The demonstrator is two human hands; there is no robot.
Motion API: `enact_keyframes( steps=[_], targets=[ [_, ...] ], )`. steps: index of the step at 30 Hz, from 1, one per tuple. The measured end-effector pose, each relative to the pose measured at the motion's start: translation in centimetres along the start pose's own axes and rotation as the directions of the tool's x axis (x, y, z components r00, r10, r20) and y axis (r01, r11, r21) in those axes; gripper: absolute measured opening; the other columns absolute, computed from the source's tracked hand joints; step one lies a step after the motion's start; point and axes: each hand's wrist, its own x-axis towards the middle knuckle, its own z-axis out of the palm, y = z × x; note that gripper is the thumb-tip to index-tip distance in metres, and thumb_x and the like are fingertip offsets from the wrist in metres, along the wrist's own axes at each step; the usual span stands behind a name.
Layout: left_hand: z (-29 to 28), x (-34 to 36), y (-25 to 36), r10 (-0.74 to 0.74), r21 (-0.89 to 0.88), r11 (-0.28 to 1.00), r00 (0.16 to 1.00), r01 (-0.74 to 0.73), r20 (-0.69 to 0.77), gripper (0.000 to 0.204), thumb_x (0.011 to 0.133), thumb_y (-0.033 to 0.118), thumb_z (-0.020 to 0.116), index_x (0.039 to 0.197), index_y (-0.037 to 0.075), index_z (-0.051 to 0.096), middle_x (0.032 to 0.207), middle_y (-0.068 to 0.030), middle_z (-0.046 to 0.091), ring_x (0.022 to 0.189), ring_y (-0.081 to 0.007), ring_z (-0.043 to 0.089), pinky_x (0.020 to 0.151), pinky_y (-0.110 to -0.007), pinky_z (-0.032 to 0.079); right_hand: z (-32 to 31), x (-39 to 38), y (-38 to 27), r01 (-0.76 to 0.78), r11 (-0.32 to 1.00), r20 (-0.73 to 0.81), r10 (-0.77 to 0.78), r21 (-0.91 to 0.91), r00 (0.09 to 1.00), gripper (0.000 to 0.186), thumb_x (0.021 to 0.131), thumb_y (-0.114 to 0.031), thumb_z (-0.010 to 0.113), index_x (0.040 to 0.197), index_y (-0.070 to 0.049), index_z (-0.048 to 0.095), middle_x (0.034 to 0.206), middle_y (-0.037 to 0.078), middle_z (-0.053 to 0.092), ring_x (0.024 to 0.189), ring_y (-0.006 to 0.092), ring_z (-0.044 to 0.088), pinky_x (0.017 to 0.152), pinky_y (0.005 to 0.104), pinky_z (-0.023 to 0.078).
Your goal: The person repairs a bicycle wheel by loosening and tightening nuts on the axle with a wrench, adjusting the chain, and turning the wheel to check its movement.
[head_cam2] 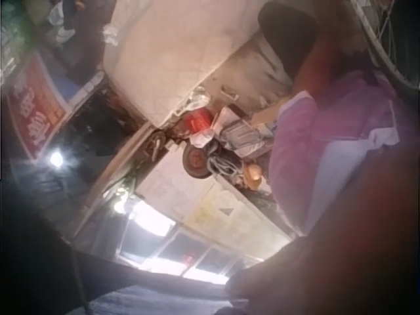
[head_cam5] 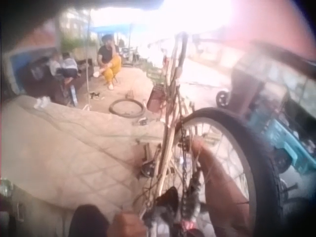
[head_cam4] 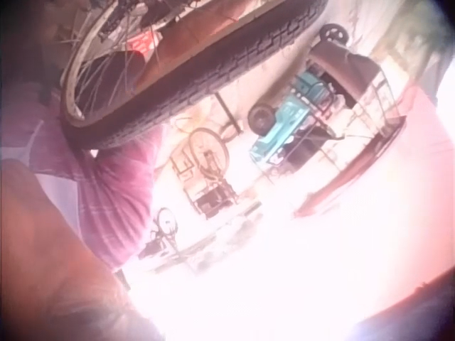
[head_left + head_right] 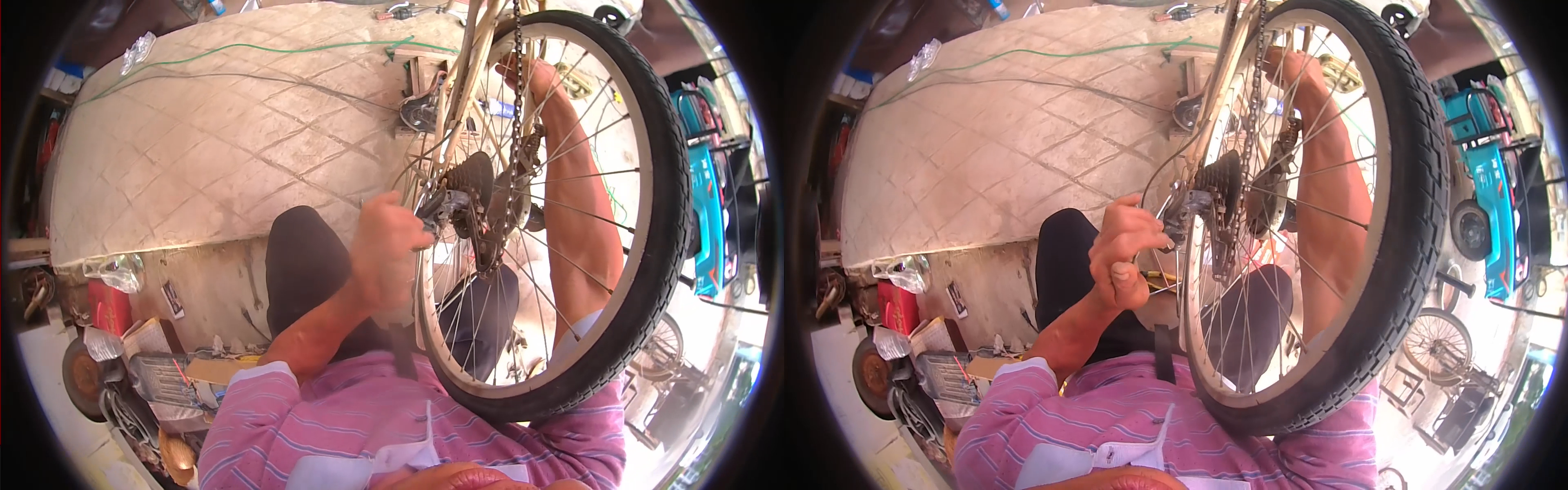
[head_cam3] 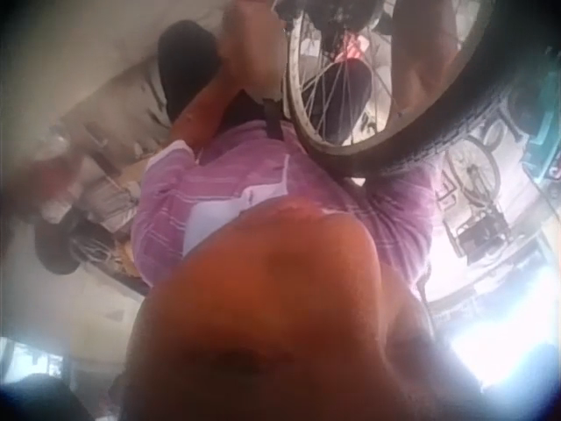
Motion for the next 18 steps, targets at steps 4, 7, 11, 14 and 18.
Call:
enact_keyframes(
  steps=[4,7,11,14,18],
  targets=[
    [0.8,5.2,0.9,-0.238,-0.248,0.943,0.971,0.223,-0.031,0.051,0.108,0.027,0.027,0.091,-0.002,0.065,0.077,-0.0116,0.064,0.070,-0.0216,0.060,0.076,-0.036,0.049,1.4,-1.3,-1.5,0.000,0.991,-0.051,-0.007,-0.135,0.999,0.032,0.097,-0.025,0.059,0.105,0.003,0.071,0.093,0.010,0.073,0.084,0.0180,0.070,0.066,0.0267,0.053],
    [2.7,10.4,-0.8,-0.361,-0.265,0.903,0.932,0.339,-0.039,0.054,0.109,0.031,0.029,0.092,-0.003,0.066,0.061,-0.0050,0.057,0.053,-0.0114,0.049,0.056,-0.027,0.041,-0.1,-1.4,-1.7,-0.033,0.986,-0.045,0.026,-0.163,0.999,0.036,0.098,-0.030,0.058,0.102,0.002,0.071,0.088,0.007,0.071,0.076,0.0154,0.067,0.062,0.0273,0.051],
    [3.8,15.1,-6.5,-0.591,-0.264,0.784,0.806,0.562,-0.040,0.055,0.108,0.040,0.036,0.088,-0.001,0.066,0.053,-0.0010,0.051,0.049,-0.0087,0.047,0.050,-0.026,0.037,1.0,-2.2,-2.2,0.071,0.980,0.115,-0.050,-0.184,0.992,0.036,0.099,-0.034,0.053,0.096,-0.002,0.070,0.078,0.005,0.068,0.065,0.0117,0.058,0.056,0.0289,0.043],
    [7.2,16.0,-9.4,-0.681,-0.281,0.702,0.732,0.655,0.004,0.055,0.106,0.044,0.042,0.087,-0.001,0.066,0.053,-0.0005,0.051,0.049,-0.0084,0.047,0.048,-0.026,0.037,-2.6,-1.1,-0.7,0.185,0.884,0.085,-0.164,-0.430,0.983,0.053,0.096,-0.053,0.053,0.086,-0.004,0.070,0.066,0.001,0.061,0.059,0.0110,0.053,0.053,0.0281,0.039],
    [7.9,13.7,-16.6,-0.726,-0.076,0.688,0.686,0.722,-0.056,0.054,0.104,0.046,0.047,0.087,-0.001,0.067,0.056,-0.0009,0.053,0.049,-0.0097,0.048,0.047,-0.027,0.037,-1.5,0.1,0.2,0.240,0.906,0.155,-0.196,-0.348,0.968,0.049,0.096,-0.048,0.052,0.087,-0.003,0.070,0.068,0.002,0.063,0.062,0.0106,0.056,0.055,0.0283,0.041]
  ],
)
